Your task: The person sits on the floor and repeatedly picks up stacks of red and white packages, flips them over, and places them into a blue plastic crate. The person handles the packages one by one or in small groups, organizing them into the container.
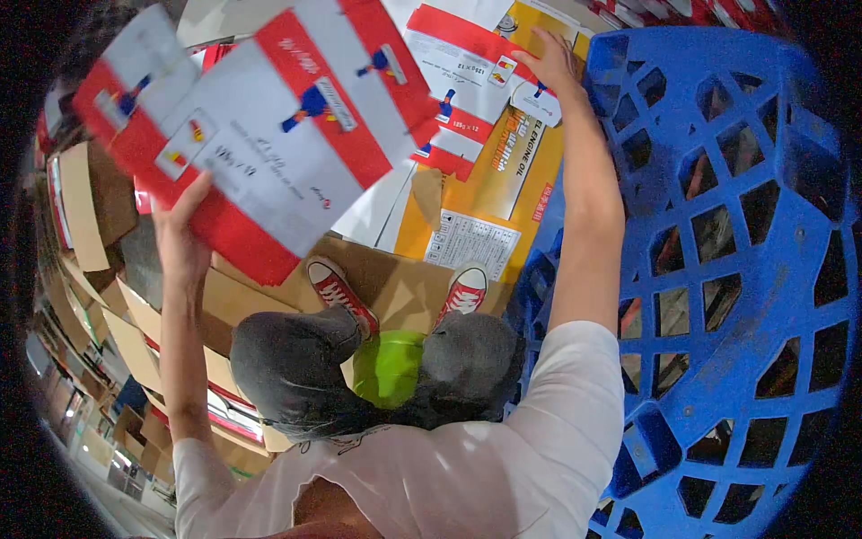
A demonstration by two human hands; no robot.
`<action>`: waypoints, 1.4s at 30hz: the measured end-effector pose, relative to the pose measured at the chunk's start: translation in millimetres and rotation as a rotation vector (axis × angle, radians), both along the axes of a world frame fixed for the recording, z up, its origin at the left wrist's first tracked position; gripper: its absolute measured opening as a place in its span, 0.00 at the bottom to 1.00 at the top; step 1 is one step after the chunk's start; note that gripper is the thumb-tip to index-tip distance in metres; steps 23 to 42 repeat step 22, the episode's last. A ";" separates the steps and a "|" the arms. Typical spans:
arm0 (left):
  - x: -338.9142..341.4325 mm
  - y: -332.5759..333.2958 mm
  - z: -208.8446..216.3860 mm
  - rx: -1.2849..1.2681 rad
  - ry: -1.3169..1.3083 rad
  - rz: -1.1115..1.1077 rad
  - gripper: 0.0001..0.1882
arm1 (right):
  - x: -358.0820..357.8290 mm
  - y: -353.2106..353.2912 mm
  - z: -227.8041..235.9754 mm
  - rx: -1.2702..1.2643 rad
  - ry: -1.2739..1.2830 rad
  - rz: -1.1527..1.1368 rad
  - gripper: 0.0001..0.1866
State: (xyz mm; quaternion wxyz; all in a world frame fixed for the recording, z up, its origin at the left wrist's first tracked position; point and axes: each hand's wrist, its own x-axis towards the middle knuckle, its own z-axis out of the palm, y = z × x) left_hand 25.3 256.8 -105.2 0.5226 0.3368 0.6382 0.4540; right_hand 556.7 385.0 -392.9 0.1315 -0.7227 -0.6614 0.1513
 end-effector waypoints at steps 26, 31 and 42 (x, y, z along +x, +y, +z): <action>36.3 15.0 -227.6 -0.219 0.248 -0.692 0.57 | -76.8 -134.7 135.8 0.127 0.739 -0.187 0.20; 36.3 15.0 -227.6 -0.219 0.248 -0.692 0.57 | -76.8 -134.7 135.8 0.127 0.739 -0.187 0.20; 36.3 15.0 -227.6 -0.219 0.248 -0.692 0.57 | -76.8 -134.7 135.8 0.127 0.739 -0.187 0.20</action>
